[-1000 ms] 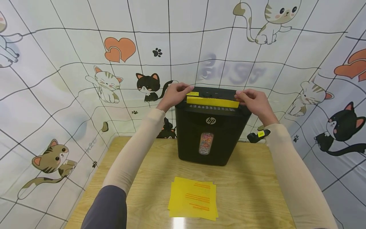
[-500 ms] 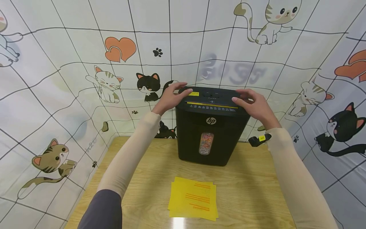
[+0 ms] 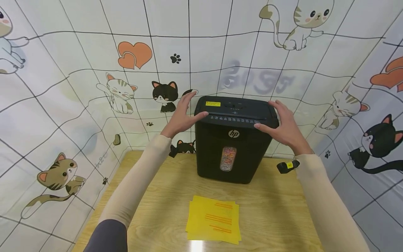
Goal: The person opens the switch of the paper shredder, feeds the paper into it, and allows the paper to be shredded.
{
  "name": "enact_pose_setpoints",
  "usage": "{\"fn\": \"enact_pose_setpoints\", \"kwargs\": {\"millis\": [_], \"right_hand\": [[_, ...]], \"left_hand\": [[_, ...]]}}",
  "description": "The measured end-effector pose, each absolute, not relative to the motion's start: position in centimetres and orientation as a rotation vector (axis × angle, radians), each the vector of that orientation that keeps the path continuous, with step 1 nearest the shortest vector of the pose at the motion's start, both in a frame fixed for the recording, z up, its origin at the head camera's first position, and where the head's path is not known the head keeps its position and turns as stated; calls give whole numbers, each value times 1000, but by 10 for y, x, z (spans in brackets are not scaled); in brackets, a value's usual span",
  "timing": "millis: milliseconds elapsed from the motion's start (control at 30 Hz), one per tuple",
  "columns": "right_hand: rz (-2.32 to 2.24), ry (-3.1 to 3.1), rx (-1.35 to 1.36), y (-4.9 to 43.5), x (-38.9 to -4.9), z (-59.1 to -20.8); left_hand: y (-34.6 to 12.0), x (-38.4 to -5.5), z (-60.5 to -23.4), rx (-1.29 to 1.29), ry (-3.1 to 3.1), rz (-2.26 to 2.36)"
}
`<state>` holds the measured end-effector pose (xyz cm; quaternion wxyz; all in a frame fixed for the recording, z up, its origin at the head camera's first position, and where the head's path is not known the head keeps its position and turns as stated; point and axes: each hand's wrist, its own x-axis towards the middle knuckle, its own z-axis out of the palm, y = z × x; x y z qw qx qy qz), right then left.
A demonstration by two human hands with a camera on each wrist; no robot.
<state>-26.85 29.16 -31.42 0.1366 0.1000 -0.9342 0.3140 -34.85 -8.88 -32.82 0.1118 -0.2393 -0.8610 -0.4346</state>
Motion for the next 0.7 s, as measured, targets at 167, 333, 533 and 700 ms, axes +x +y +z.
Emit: {"fn": "enact_pose_setpoints", "kwargs": {"millis": [167, 333, 533, 700], "right_hand": [[881, -2668, 269, 295, -260, -328], [877, -2654, 234, 299, -252, -345], [862, -2646, 219, 306, -243, -364], [884, -2645, 201, 312, -237, -382]], "left_hand": [[-94, -342, -343, -678, -2514, -1189], [-102, -335, -365, -644, -2531, -1146], [-112, -325, -391, -599, -2546, -1126], [-118, -317, -412, -567, -2540, -1157]]}}
